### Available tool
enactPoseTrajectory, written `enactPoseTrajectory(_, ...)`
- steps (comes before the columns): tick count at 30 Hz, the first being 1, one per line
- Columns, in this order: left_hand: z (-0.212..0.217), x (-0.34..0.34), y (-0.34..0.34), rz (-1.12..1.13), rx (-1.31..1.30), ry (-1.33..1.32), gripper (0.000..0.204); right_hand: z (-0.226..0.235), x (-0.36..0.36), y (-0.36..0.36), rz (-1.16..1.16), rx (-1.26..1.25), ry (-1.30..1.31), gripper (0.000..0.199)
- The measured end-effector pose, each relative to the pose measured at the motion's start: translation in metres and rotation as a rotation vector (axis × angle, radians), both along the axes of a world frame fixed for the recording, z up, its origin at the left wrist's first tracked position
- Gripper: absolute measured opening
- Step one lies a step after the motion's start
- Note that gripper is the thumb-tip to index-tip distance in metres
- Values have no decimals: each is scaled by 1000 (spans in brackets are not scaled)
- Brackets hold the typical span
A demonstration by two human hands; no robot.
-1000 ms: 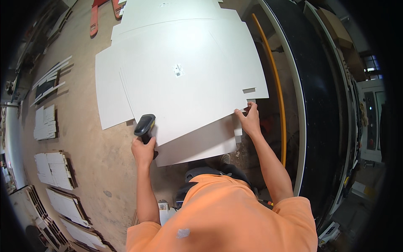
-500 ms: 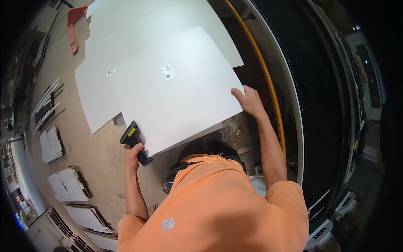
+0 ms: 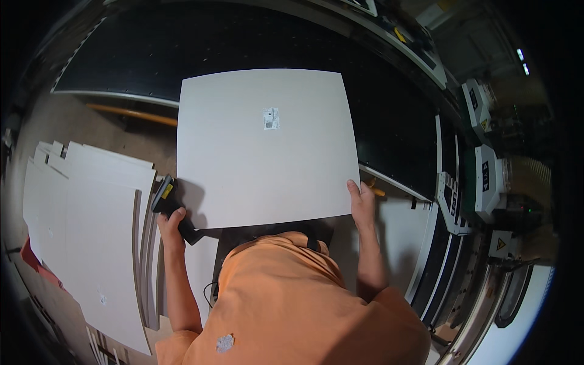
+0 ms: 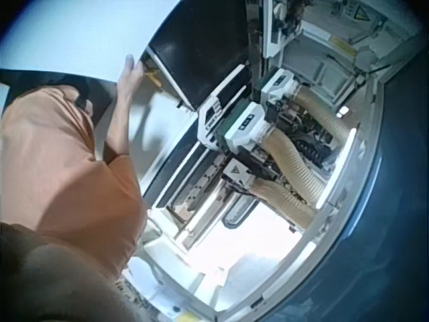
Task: The person scans barcodes on white panels using a handheld scanner, places them on a machine, and stacks them. The person also uses a wrench to adjust a part of the machine.
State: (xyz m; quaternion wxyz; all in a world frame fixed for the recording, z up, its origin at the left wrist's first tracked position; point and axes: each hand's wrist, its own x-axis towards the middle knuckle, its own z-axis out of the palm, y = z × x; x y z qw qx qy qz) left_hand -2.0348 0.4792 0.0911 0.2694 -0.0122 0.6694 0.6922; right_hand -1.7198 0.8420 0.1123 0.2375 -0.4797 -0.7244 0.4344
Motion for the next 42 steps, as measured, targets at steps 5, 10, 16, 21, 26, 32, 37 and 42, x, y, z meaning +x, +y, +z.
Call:
enactPoseTrajectory(5, 5, -40, 148, -171, -192, 7, 24, -7, 33, 50, -263, 61, -85, 43)
enactPoseTrajectory(10, 56, -49, 237, -245, -148, 406, 23, 21, 53, 106, -305, 179, -333, 46)
enactPoseTrajectory(16, 120, -49, 381, -935, -395, 732, 23, 30, 21, 161, -306, 519, -742, 54)
enactPoseTrajectory(21, 155, -48, 493, -1382, -683, 1072, 24, -6, -22, 179, -42, 650, -477, 53)
enactPoseTrajectory(26, 174, -36, 541, -1527, -894, 1038, 25, -13, -21, 179, -44, 638, -433, 51)
enactPoseTrajectory(32, 177, -29, 550, -1534, -905, 1016, 24, -9, -22, 181, -45, 651, -414, 52)
enactPoseTrajectory(37, 179, -31, 554, -1515, -953, 940, 24, -8, -22, 182, -46, 634, -408, 50)
enactPoseTrajectory(42, 180, -34, 553, -1530, -903, 954, 27, -6, -22, 183, -32, 622, -381, 49)
